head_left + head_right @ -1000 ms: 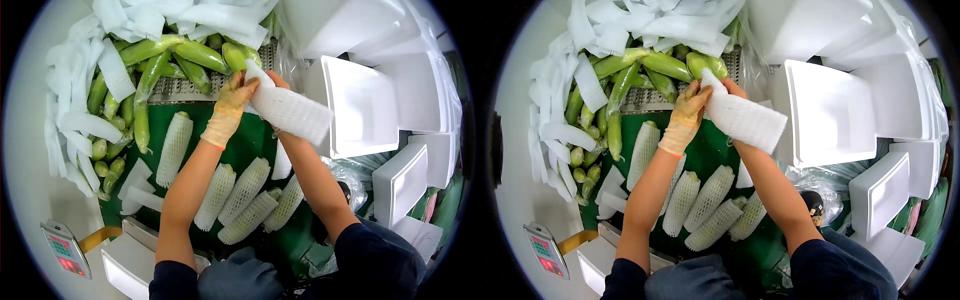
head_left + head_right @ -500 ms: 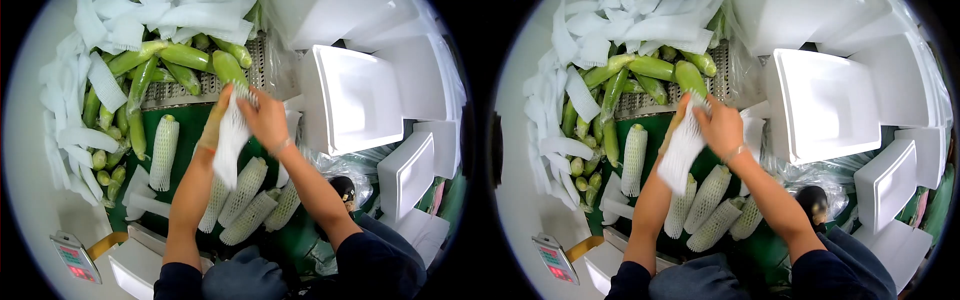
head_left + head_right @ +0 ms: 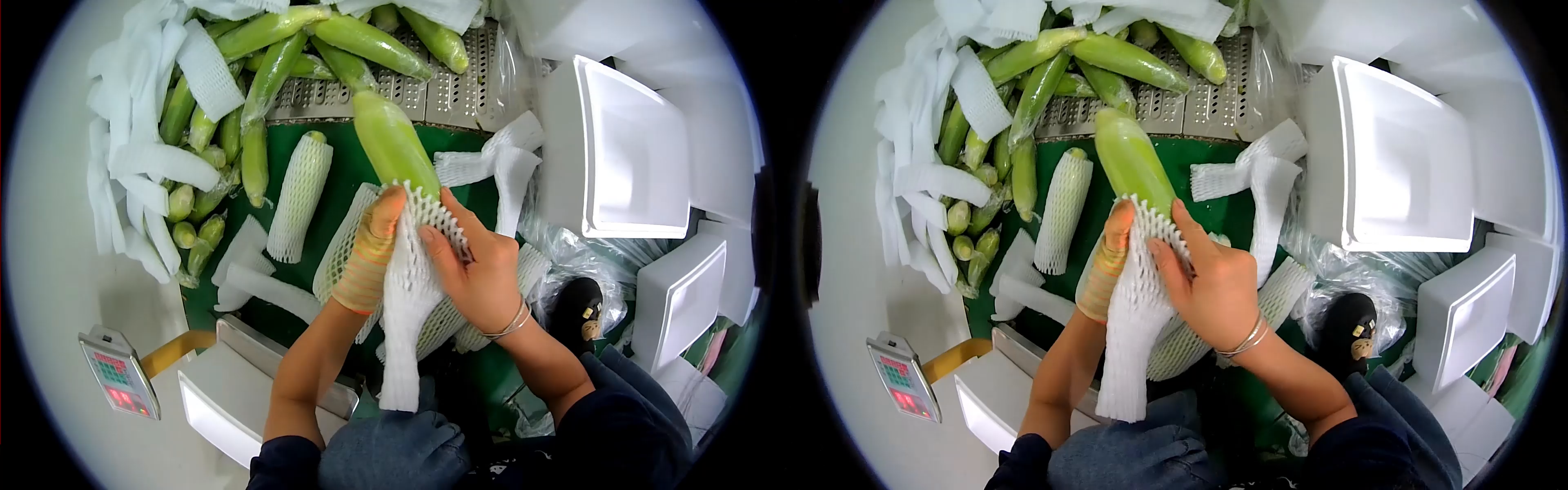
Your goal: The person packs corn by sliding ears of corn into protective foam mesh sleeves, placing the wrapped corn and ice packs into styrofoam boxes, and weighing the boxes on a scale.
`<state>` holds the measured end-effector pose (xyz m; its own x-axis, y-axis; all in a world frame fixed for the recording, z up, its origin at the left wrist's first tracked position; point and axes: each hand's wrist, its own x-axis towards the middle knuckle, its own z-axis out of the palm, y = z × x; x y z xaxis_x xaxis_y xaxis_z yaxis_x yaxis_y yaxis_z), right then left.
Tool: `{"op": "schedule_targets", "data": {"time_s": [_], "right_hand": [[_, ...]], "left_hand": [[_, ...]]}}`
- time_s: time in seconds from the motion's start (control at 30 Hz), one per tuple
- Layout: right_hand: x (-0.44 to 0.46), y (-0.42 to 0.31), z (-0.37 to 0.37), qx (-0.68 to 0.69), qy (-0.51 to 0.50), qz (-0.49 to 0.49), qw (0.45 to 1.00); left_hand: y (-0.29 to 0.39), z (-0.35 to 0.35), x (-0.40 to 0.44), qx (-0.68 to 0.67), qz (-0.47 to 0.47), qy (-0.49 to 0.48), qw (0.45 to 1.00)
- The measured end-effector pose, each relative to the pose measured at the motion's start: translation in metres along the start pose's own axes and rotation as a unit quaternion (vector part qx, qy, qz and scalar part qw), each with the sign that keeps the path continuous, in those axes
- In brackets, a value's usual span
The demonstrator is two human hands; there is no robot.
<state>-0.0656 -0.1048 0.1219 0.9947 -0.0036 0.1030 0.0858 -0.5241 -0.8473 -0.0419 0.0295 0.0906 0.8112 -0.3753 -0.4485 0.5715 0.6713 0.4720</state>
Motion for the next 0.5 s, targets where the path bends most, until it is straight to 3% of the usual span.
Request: {"op": "schedule_targets", "data": {"time_s": [0.07,0.17,0.23,0.3,0.33,0.37,0.4,0.43,0.47,0.5], "right_hand": [[-0.005,-0.001,-0.005,0.029,-0.017,0.033,0.999],[0.003,-0.009,-0.012,0.070,-0.058,0.114,0.989],[0.021,0.001,-0.006,0.087,-0.094,0.144,0.981],[0.047,0.021,0.020,0.118,-0.056,0.146,0.981],[0.055,0.045,0.041,0.243,-0.034,0.160,0.956],[0.067,0.050,0.051,0.297,-0.021,0.184,0.937],[0.079,0.061,0.062,0.302,0.002,0.206,0.931],[0.089,0.070,0.071,0.306,0.022,0.228,0.924],[0.100,0.069,0.072,0.424,0.051,0.249,0.869],[0.107,0.067,0.073,0.535,0.080,0.265,0.798]], "left_hand": [[-0.001,-0.008,0.001,0.000,-0.018,-0.029,0.999],[0.001,0.004,-0.018,-0.180,-0.124,-0.035,0.975],[-0.015,-0.030,0.002,-0.229,-0.099,-0.027,0.968],[-0.027,-0.067,0.027,-0.285,-0.102,-0.011,0.953],[-0.034,-0.090,0.040,0.068,0.062,0.062,0.994],[-0.026,-0.094,0.051,0.418,0.157,0.070,0.892],[-0.017,-0.098,0.061,0.701,0.235,0.155,0.655],[0.000,-0.068,0.066,0.690,0.200,0.219,0.660],[0.011,-0.074,0.085,0.603,0.197,0.198,0.747],[0.013,-0.079,0.092,0.577,0.196,0.229,0.759]]}}
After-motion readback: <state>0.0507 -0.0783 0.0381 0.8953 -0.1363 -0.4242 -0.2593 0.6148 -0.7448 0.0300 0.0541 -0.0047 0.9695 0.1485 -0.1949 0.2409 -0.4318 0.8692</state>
